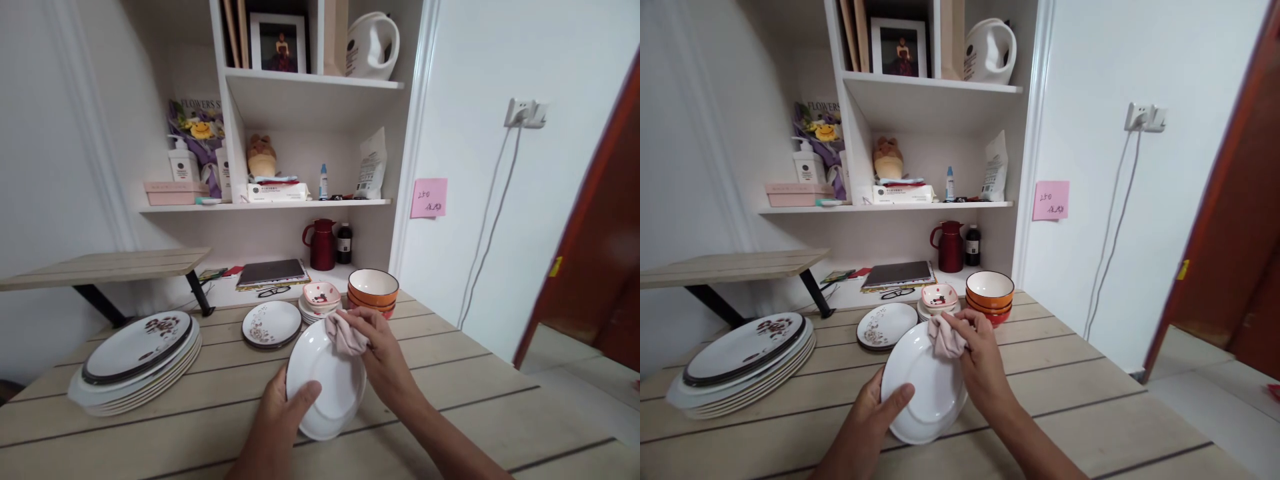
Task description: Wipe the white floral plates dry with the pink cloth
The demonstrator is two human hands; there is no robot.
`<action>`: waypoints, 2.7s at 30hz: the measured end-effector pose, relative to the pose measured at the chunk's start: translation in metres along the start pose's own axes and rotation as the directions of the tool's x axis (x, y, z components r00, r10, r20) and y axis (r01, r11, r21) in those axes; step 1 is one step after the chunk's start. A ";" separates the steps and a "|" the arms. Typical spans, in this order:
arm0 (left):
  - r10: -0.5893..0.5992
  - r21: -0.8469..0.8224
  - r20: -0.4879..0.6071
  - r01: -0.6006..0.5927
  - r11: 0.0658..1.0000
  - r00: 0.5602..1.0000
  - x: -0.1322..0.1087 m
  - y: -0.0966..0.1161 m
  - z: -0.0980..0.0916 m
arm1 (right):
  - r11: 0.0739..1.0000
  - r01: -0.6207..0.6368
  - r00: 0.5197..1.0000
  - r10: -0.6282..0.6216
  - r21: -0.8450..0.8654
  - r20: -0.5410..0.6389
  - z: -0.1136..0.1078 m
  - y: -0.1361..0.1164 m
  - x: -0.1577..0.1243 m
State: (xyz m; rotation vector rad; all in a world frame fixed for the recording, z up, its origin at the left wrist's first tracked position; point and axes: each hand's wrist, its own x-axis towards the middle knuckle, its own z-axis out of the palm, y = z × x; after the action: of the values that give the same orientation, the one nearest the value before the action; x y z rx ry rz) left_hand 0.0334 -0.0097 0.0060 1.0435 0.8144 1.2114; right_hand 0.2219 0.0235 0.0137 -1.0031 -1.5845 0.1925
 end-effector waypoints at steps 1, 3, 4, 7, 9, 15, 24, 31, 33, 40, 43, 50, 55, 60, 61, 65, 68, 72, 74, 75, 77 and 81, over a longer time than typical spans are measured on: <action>0.010 0.041 0.010 -0.010 0.999 1.000 0.000 0.000 0.000 | 1.000 0.018 1.000 -0.018 -0.024 -0.001 0.000 -0.002 0.000; 0.024 0.115 0.045 -0.029 0.993 0.999 0.001 0.001 -0.001 | 0.996 0.047 0.999 -0.046 -0.071 0.010 0.000 -0.007 -0.001; 0.025 0.140 0.064 -0.034 0.990 0.998 0.001 0.001 -0.001 | 0.994 0.058 0.998 -0.057 -0.089 0.015 0.001 -0.010 -0.001; 0.024 0.186 0.096 -0.042 0.982 0.995 0.003 0.000 -0.001 | 0.991 0.092 0.996 -0.090 -0.097 0.025 0.003 -0.018 -0.003; 0.038 0.203 0.104 -0.058 0.978 0.994 0.002 -0.001 0.001 | 0.991 0.112 0.994 -0.110 -0.072 0.026 0.006 -0.024 -0.005; 0.069 0.175 0.052 -0.077 0.981 0.996 0.001 -0.008 -0.002 | 0.946 0.289 0.956 -0.275 -0.150 0.103 0.018 -0.051 -0.018; 0.041 0.149 0.046 -0.048 0.988 0.998 0.004 -0.007 -0.012 | 0.814 0.557 0.807 -0.482 -0.166 0.342 0.021 -0.066 -0.021; -0.048 -0.129 0.016 0.050 0.990 0.999 -0.001 -0.010 0.002 | 0.988 0.137 0.988 -0.130 -0.075 0.087 -0.004 -0.007 0.002; -0.157 -0.218 -0.062 0.140 0.966 0.986 0.000 -0.012 -0.001 | 1.000 0.009 0.992 -0.012 0.027 0.123 -0.006 0.012 0.004; -0.240 -0.372 -0.113 0.183 0.910 0.964 0.004 -0.010 -0.005 | 0.988 -0.116 0.962 0.086 0.103 0.260 0.012 0.031 -0.005; -0.257 -0.400 -0.115 0.192 0.896 0.960 0.005 -0.011 -0.007 | 0.982 -0.162 0.958 0.132 0.102 0.253 0.012 0.035 -0.007; -0.293 -0.457 -0.116 0.211 0.864 0.949 0.011 -0.016 -0.014 | 0.976 -0.164 0.925 0.202 -0.141 0.321 0.012 0.036 -0.017; -0.291 -0.501 -0.120 0.195 0.843 0.949 0.012 -0.012 -0.013 | 0.956 0.040 0.892 0.097 -0.291 0.441 0.018 0.023 -0.024; -0.276 -0.488 -0.113 0.189 0.852 0.954 0.014 -0.013 -0.015 | 0.979 0.109 0.855 -0.002 -0.174 0.519 0.022 -0.002 -0.028; -0.283 -0.484 -0.102 0.201 0.852 0.954 0.015 -0.014 -0.016 | 0.984 0.135 0.837 -0.049 -0.120 0.546 0.025 -0.010 -0.030; -0.344 -0.461 -0.037 0.290 0.839 0.938 0.018 -0.018 -0.022 | 0.971 0.237 0.761 -0.204 0.028 0.615 0.038 -0.027 -0.032; -0.318 -0.451 -0.002 0.283 0.846 0.948 0.018 -0.018 -0.021 | 0.981 0.195 0.829 -0.160 -0.009 0.536 0.040 -0.008 -0.023; -0.405 -0.393 -0.037 0.359 0.846 0.914 0.016 -0.016 -0.015 | 0.960 0.048 0.926 0.062 -0.277 0.373 0.022 0.039 -0.009; -0.428 -0.373 -0.053 0.380 0.847 0.902 0.016 -0.016 -0.014 | 0.908 -0.035 0.939 0.173 -0.418 0.297 0.013 0.053 -0.007; -0.430 -0.368 -0.052 0.383 0.847 0.901 0.016 -0.017 -0.015 | 0.893 -0.064 0.932 0.213 -0.446 0.293 0.011 0.056 -0.007; -0.439 -0.374 -0.030 0.397 0.838 0.898 0.018 -0.017 -0.017 | 0.888 -0.086 0.916 0.248 -0.451 0.314 0.015 0.054 -0.010; -0.440 -0.426 0.096 0.436 0.793 0.893 0.022 -0.018 -0.021 | 0.929 0.028 0.907 0.132 -0.369 0.400 0.037 0.028 -0.015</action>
State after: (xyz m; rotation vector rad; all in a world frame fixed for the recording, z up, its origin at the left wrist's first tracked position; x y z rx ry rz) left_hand 0.0246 0.0152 -0.0173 0.4406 0.6945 0.9319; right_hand 0.2021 0.0449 -0.0257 -1.3640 -2.0386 0.1580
